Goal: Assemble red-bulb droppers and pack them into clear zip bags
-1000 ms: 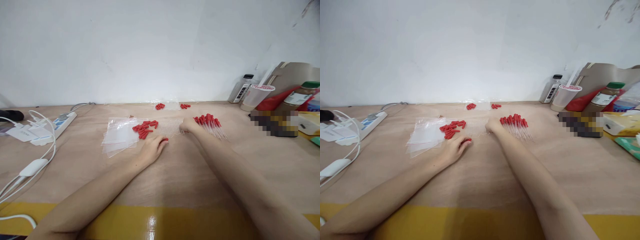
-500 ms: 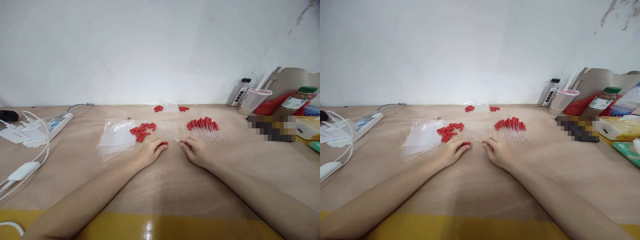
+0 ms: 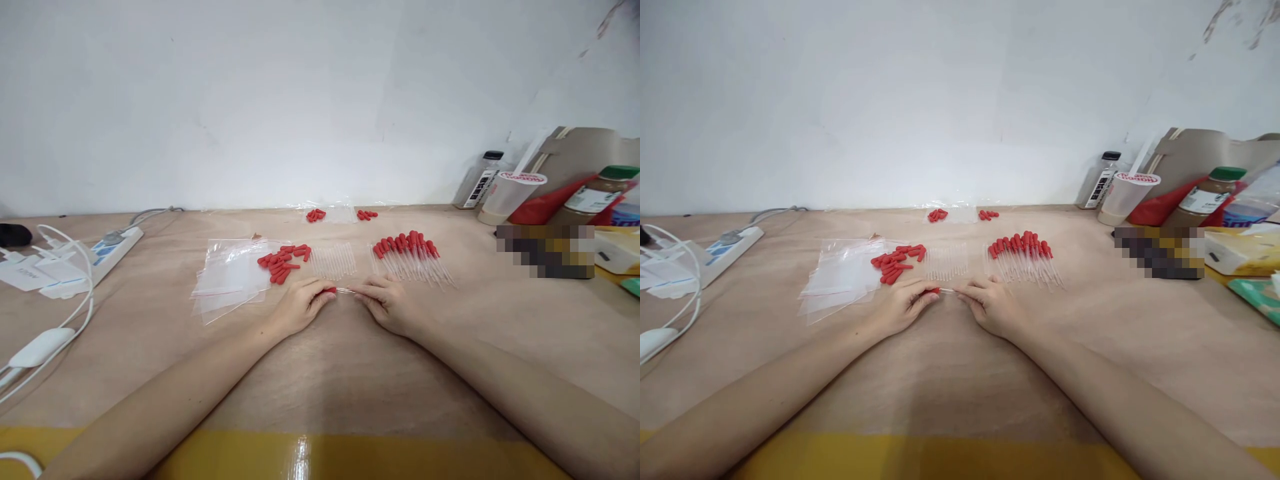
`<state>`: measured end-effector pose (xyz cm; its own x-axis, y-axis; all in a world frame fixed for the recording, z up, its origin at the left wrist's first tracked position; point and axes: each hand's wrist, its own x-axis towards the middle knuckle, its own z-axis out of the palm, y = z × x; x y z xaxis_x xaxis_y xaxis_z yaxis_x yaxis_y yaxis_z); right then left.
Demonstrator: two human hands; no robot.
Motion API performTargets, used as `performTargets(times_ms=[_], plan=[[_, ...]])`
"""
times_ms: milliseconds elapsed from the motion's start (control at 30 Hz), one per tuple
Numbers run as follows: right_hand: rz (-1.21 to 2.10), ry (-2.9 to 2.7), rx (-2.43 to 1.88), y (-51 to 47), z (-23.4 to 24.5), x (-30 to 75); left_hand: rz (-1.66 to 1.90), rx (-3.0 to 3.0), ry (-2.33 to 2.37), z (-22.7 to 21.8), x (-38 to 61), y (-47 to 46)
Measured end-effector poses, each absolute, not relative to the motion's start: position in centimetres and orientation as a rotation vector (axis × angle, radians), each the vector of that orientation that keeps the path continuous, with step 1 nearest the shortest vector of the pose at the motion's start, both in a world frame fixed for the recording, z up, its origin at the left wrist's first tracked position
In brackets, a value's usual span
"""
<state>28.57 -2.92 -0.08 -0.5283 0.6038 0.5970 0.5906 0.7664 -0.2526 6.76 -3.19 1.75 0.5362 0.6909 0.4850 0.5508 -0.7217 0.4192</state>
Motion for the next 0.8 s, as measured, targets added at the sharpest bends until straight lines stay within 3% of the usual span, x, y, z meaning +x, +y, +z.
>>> performTargets(times_ms=[200, 500, 800], plan=[[0.05, -2.388, -0.838, -2.8, 0.6, 28.8, 0.871, 2.657, 0.854, 1.9, 6.5, -3.4], [-0.172, -2.402, -0.933, -4.0, 1.2, 28.3, 0.796, 2.73, 0.914, 1.7, 6.7, -3.4], [0.019, -2.397, -0.977, -4.1, 0.7, 27.4, 0.722, 2.83, 0.865, 1.7, 6.8, -3.2]])
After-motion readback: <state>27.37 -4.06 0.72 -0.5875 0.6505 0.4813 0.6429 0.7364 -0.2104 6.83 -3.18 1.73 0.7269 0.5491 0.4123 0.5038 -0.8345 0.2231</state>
